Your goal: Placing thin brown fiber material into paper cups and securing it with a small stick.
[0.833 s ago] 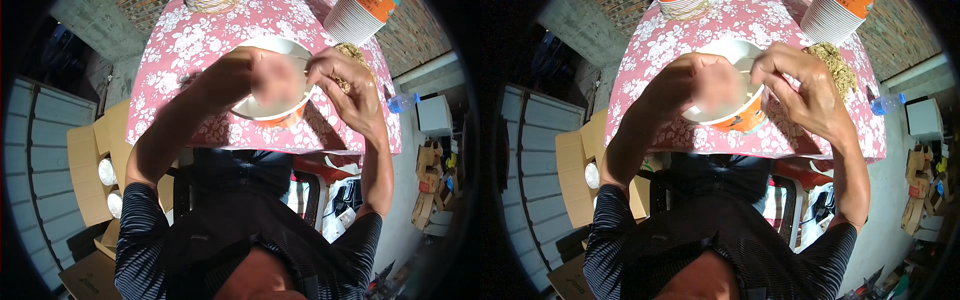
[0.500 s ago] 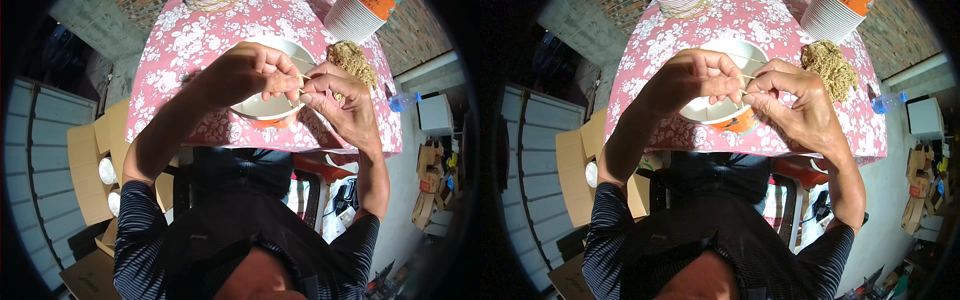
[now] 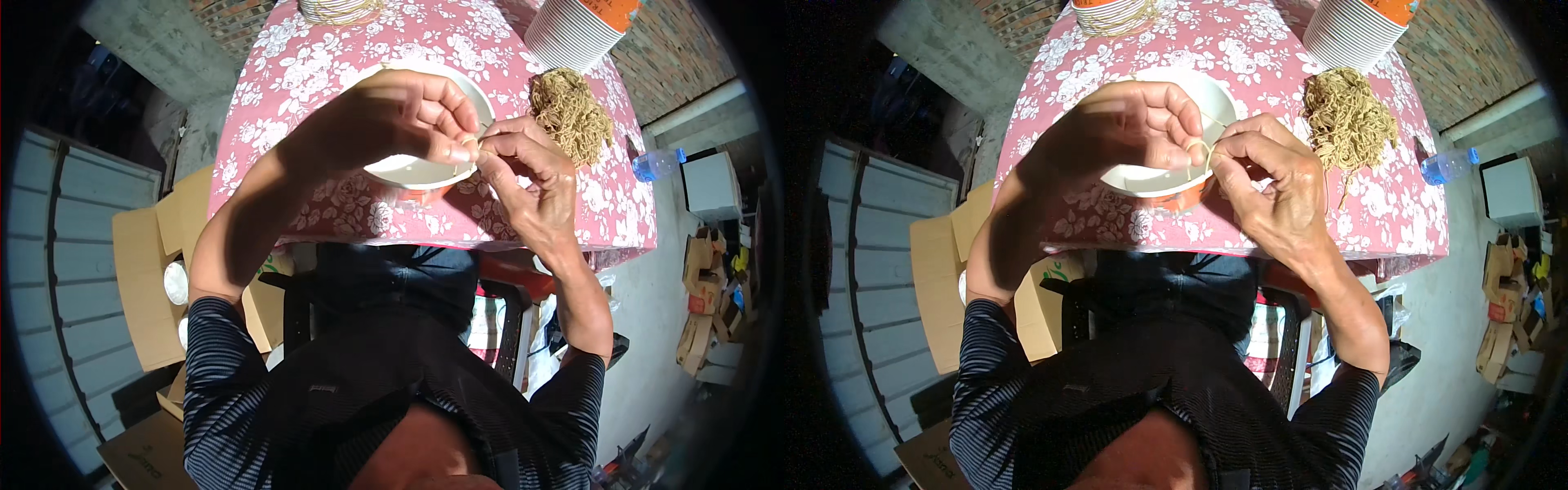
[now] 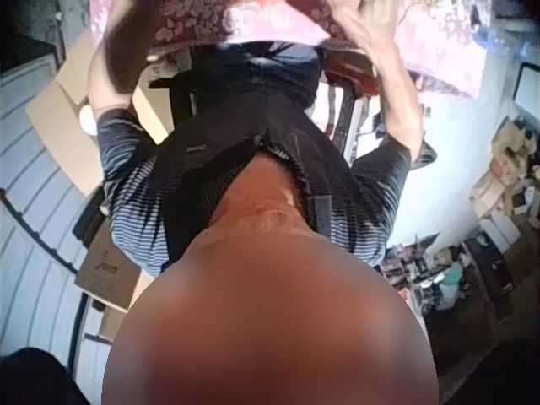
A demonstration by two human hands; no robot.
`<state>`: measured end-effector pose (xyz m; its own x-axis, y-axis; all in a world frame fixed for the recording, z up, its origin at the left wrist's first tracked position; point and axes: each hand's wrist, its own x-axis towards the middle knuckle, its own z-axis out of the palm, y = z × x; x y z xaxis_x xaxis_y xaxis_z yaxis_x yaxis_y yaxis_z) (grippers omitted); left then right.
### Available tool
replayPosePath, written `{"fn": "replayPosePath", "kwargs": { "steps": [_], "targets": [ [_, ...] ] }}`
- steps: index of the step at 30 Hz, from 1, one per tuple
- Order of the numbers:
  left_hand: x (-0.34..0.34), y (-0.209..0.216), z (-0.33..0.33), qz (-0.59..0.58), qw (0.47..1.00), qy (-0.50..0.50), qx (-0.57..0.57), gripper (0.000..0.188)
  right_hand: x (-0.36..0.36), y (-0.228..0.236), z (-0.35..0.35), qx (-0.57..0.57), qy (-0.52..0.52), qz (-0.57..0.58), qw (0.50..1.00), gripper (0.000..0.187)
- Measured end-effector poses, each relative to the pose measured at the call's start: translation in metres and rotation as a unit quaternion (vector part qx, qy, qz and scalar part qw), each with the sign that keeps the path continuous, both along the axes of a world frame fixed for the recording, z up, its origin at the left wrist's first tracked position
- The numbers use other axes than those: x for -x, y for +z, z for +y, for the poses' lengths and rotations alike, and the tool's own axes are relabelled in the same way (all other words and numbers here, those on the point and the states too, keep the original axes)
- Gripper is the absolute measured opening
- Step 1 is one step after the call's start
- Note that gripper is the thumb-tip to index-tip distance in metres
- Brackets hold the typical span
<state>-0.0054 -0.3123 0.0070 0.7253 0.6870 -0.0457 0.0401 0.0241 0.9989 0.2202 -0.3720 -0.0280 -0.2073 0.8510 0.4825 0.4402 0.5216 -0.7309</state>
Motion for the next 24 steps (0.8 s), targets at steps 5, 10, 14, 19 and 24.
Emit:
{"fn": "replayPosePath", "kwargs": {
  "steps": [5, 10, 14, 19, 24],
  "targets": [
    [-0.007, -0.012, -0.012, 0.037, 0.965, 0.01, -0.259, 0.019, 0.009, -0.009, 0.003, 0.055, -0.028, 0.079, 0.995, 0.004],
    [0.01, -0.017, -0.005, 0.074, 0.912, 0.032, -0.402, 0.02, 0.012, -0.018, 0.01, 0.093, -0.016, 0.132, 0.987, 0.006],
    [0.017, -0.017, -0.005, 0.122, 0.925, 0.095, -0.347, 0.017, 0.011, -0.027, 0.008, -0.083, -0.007, -0.005, 0.996, 0.005],
    [0.019, -0.017, 0.0, 0.011, 0.967, 0.083, -0.242, 0.017, 0.017, -0.023, 0.002, -0.14, 0.003, -0.084, 0.987, 0.01],
    [0.004, -0.022, 0.001, 0.005, 0.975, 0.069, -0.211, 0.024, 0.022, -0.016, -0.003, -0.114, 0.0, -0.097, 0.989, 0.011]
  ]
}}
